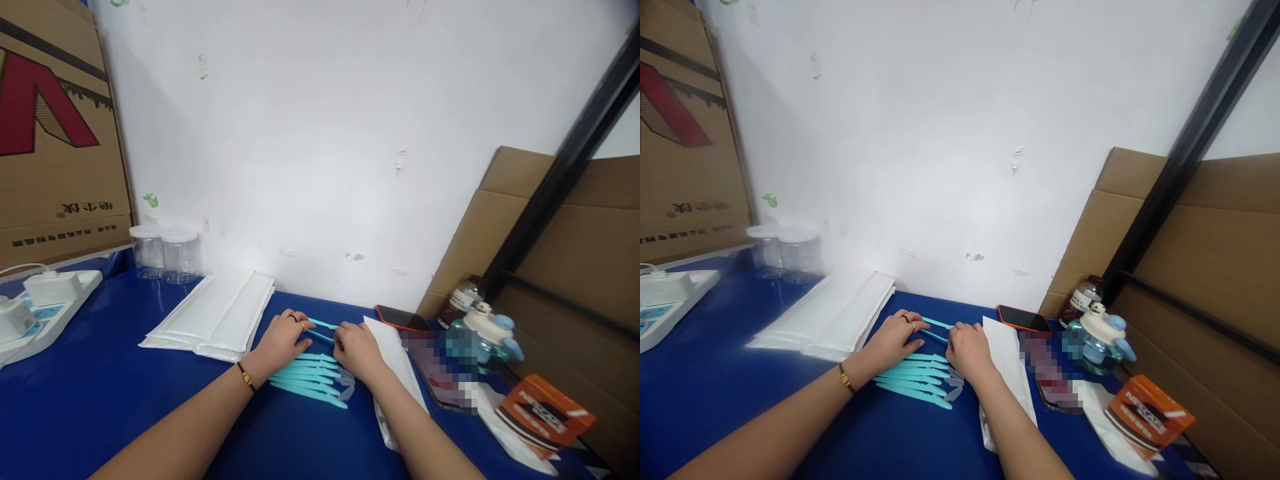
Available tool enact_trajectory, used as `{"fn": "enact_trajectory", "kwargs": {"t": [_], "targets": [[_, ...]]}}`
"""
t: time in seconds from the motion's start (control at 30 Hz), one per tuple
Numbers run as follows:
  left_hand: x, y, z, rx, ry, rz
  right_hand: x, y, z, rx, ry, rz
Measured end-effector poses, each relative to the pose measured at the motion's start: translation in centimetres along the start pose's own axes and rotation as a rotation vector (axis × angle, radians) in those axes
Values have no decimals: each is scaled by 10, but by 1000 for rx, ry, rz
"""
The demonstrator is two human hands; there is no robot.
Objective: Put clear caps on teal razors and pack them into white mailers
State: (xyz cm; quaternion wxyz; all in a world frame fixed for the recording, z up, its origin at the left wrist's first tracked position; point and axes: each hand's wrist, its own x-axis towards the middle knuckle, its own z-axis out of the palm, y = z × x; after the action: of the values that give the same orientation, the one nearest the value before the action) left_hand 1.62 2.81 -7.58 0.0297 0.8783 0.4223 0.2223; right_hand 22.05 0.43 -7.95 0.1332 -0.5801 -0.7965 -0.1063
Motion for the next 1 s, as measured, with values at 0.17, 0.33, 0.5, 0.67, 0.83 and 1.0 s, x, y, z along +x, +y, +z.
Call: {"fn": "enact_trajectory", "kwargs": {"t": [0.17, 0.33, 0.5, 0.67, 0.83, 1.0], "targets": [[3, 3, -2, -1, -28, 36, -2, 0, -11, 363, 50, -63], [7, 1, -7, -19, -18, 25, -1, 14, -14, 659, -18, -4], [7, -17, -11, -91, -94, -70, -5, 45, -8, 735, -106, 146], [2, -19, -7, -200, -250, 9, -9, 57, 1, 683, -202, 148], [0, -12, 1, -178, -244, 40, -1, 48, -3, 460, -68, 99], [0, -16, 3, -179, -150, 42, 24, 31, -2, 84, -139, 7]]}}
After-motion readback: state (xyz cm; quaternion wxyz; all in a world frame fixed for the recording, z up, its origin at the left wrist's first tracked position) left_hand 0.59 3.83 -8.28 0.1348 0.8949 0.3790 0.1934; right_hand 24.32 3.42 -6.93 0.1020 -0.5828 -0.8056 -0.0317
